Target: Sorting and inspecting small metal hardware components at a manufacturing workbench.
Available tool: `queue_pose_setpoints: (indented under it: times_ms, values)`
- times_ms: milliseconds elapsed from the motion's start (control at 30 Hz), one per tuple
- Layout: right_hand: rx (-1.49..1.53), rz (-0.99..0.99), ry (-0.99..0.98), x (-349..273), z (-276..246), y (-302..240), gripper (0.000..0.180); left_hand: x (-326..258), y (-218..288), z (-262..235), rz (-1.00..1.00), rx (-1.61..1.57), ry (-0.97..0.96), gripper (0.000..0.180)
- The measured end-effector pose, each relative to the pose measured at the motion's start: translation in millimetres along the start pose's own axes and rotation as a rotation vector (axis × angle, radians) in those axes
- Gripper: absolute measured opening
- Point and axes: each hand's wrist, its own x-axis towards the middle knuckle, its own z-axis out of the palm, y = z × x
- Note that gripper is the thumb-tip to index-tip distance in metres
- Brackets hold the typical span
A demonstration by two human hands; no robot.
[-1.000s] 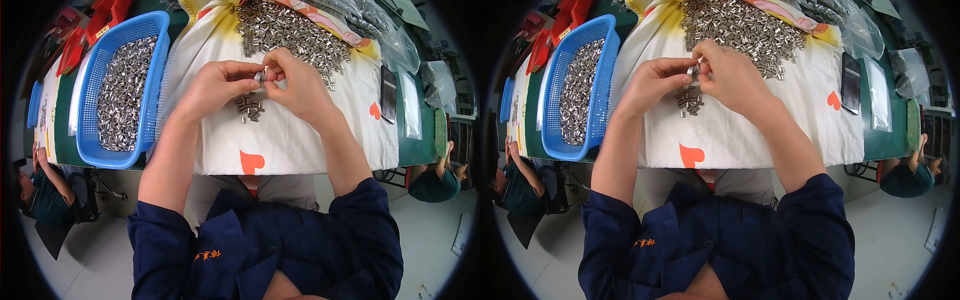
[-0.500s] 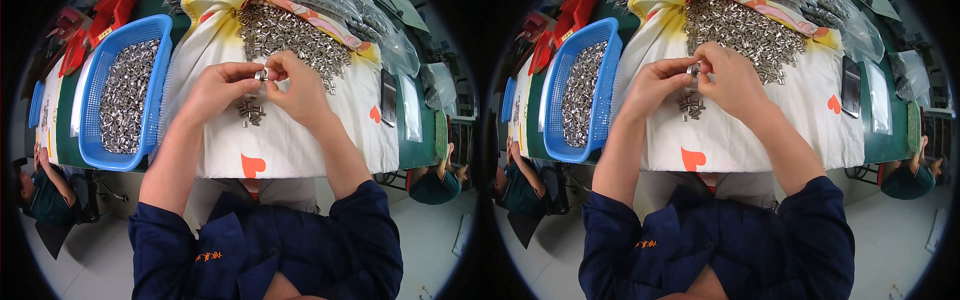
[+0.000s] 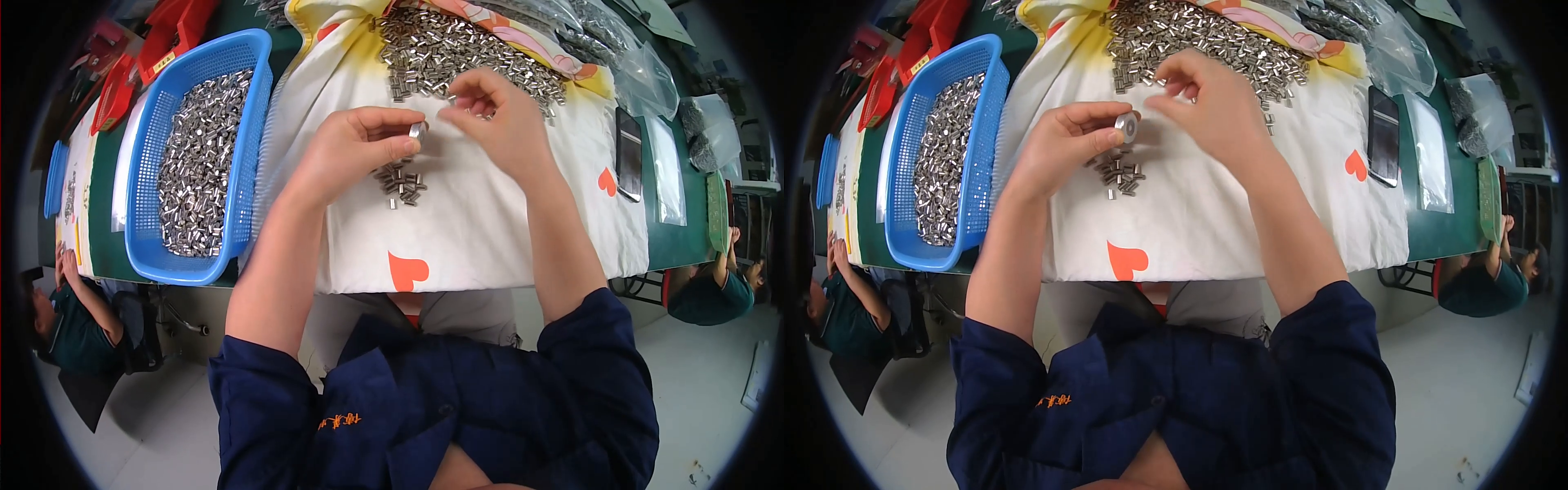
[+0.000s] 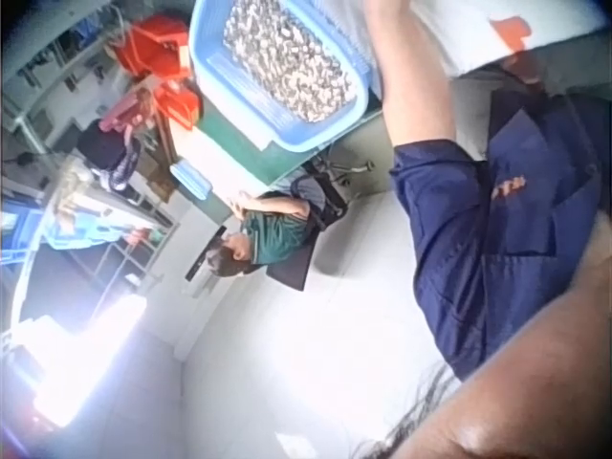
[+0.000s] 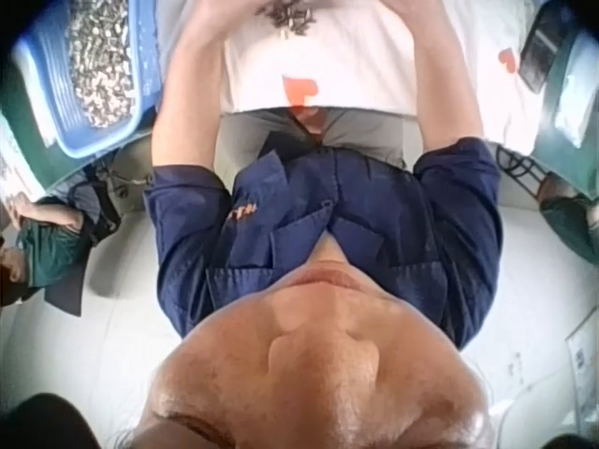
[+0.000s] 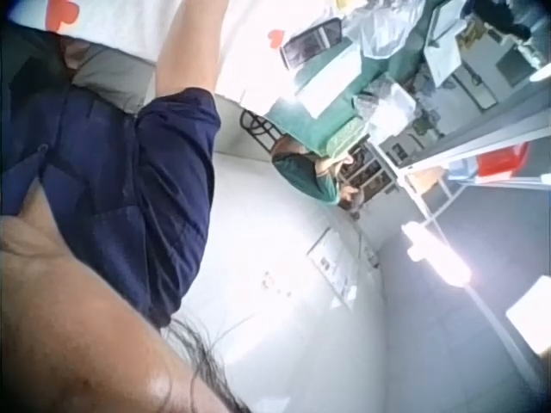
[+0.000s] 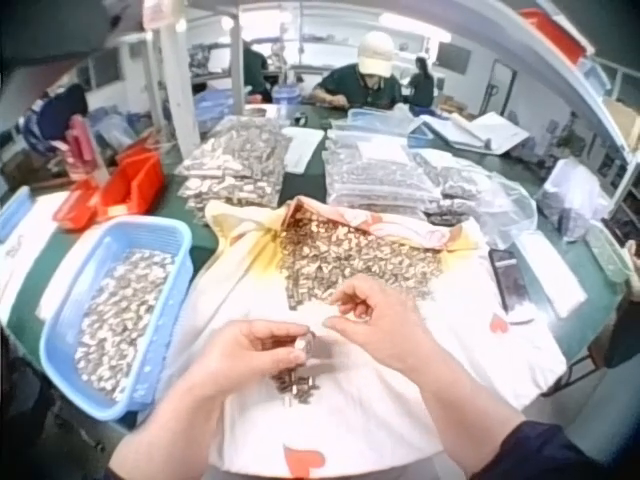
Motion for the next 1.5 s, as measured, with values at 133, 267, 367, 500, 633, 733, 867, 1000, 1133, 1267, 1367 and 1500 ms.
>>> queue_pose_setpoints:
  times_ms: [133, 267, 367, 500, 633, 733, 867, 1000, 1133, 1267, 1367, 1500]
  values:
    - [-0.343, 0.107, 0.002, 2.9, -3.6, 15.3, 0.014, 1.0, -4.3, 2.6, -0.012, 0.034, -0.071, 0.031]
    - [-0.572, -0.060, 0.074, 2.0, 11.3, 24.1, 0.012, 1.6, -6.9, 4.3, 0.025, 0.044, -0.147, 0.028]
    - [-0.605, -0.156, 0.099, 4.7, 19.8, 27.2, 0.011, 3.6, -7.6, 4.2, 0.057, 0.018, -0.127, 0.029]
    - [-0.616, -0.163, 0.082, 0.5, 18.2, 13.2, 0.011, 6.6, -7.7, 0.5, 0.097, -0.046, -0.009, 0.031]
    - [0.134, 0.072, -0.080, -5.6, 10.9, -7.8, 0.010, 9.1, -12.0, -4.0, 0.115, -0.230, 0.029, 0.031]
    - [0.237, 0.045, -0.124, -8.4, 11.6, -13.0, 0.008, 8.1, -9.1, -4.1, 0.110, -0.228, 0.035, 0.033]
    - [0.157, -0.060, -0.077, -9.8, 13.9, -8.5, 0.010, 8.7, -9.1, -2.3, 0.093, -0.199, 0.029, 0.033]
    - [-0.207, -0.339, 0.079, -13.0, 24.1, -9.4, 0.010, 7.1, -11.6, -0.9, 0.087, -0.114, 0.088, 0.032]
    - [-0.074, -0.269, 0.023, -11.5, 20.0, -9.2, 0.009, 7.4, -11.9, -3.4, 0.108, -0.136, 0.080, 0.032]
    - [0.097, -0.013, -0.145, -7.8, 8.5, -5.9, 0.014, 9.0, -8.2, 0.0, 0.084, -0.029, 0.054, 0.031]
    - [0.080, 0.110, -0.180, -6.9, 0.4, -10.0, 0.019, 8.5, -6.8, 3.9, 0.071, 0.038, 0.043, 0.031]
    - [0.113, -0.014, 0.017, -1.4, -12.3, 1.8, 0.024, -0.6, -10.9, 4.6, 0.027, 0.121, -0.007, 0.028]
